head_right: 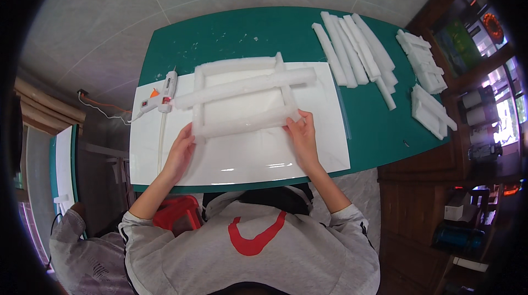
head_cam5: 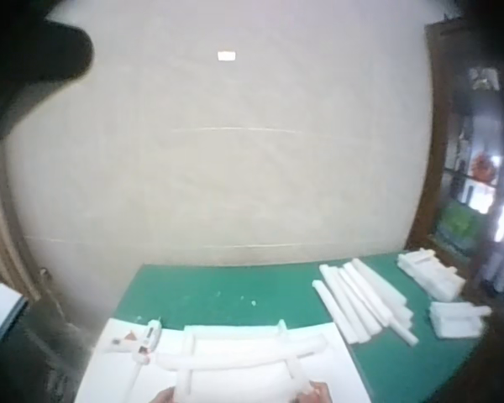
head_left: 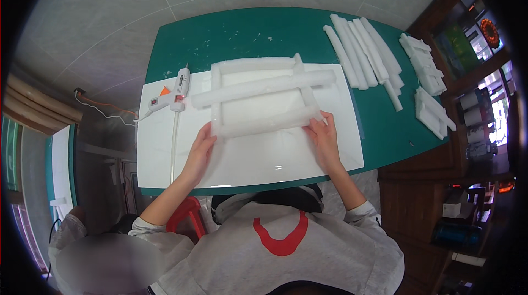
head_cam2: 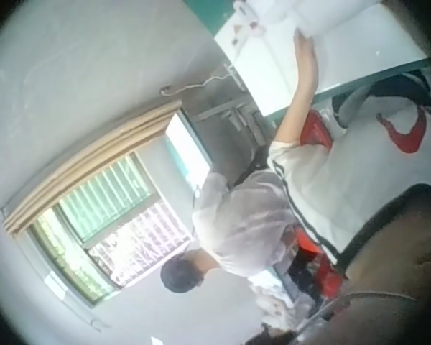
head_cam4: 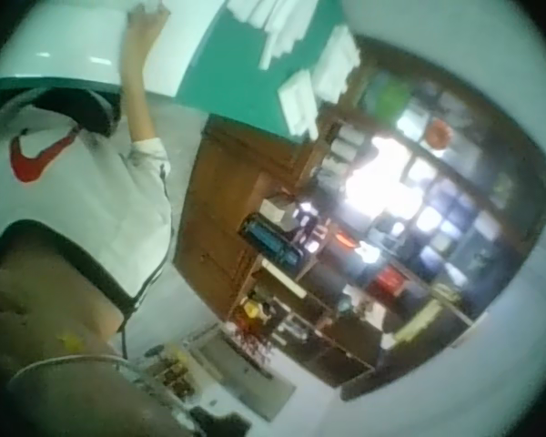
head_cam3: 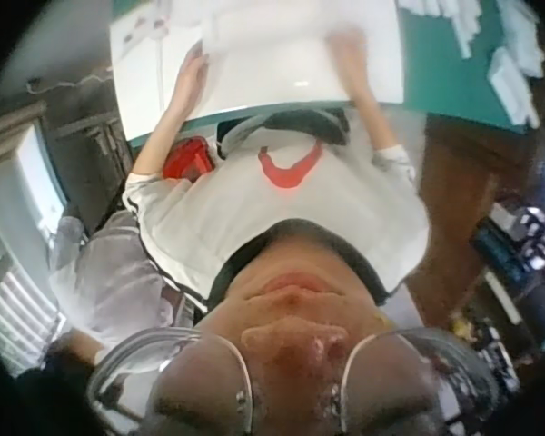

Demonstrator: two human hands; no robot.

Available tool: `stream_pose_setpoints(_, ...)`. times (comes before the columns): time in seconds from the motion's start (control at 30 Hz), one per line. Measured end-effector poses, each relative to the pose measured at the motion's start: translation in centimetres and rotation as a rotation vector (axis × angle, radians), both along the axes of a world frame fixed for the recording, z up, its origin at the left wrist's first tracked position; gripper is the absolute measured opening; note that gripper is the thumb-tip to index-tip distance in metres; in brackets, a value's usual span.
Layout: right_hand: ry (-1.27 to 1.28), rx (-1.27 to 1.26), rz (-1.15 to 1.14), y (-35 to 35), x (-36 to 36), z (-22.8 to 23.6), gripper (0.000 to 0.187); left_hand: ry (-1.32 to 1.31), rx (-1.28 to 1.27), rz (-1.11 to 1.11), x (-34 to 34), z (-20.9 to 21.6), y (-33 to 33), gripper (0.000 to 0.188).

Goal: The recorder uses a hot glue gun to assemble pieces of white foam into a rectangular frame on a workspace.

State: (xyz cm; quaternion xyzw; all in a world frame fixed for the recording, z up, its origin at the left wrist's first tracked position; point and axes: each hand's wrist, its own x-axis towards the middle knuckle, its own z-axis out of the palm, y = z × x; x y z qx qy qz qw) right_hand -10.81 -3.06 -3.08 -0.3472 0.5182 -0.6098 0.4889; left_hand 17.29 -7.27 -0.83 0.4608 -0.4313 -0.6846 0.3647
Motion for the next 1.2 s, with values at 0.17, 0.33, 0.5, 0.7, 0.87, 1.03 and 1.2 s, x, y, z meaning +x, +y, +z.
stream_pose_setpoints(0.17,-0.331,0.03,-0.175,0.0,-0.4,1.5,0.048,0.12,0.149,-0.072,-2.0,0.5,0.9,0.045)
stream_pose_setpoints(0.33,-0.338,0.055,-0.224,0.9,-2.3,2.0,0.049,0.137,0.189,-0.197,-3.9,1.8,1.7,0.048)
stream_pose_setpoints(0.5,-0.407,-0.004,-0.313,1.9,-5.1,2.5,0.049,0.159,0.118,-0.355,-5.3,3.1,0.8,0.055)
stream_pose_setpoints(0.7,-0.479,-0.181,-0.5,6.0,-12.7,2.2,0.044,0.147,-0.169,-0.543,-7.3,7.2,-0.6,0.055)
stream_pose_setpoints(0.87,-0.595,-0.364,-0.813,12.5,-19.9,1.7,0.046,0.089,-0.132,-0.567,-6.7,6.3,-0.7,0.053)
stream_pose_setpoints(1.03,-0.491,-0.453,-1.073,19.2,-25.5,0.2,0.049,0.06,-0.129,-0.515,-6.2,6.4,-0.9,0.051)
stream_pose_setpoints(1.2,-0.426,-0.382,-1.22,22.8,-26.9,-0.6,0.053,0.057,-0.089,-0.442,-5.8,6.1,-1.1,0.049)
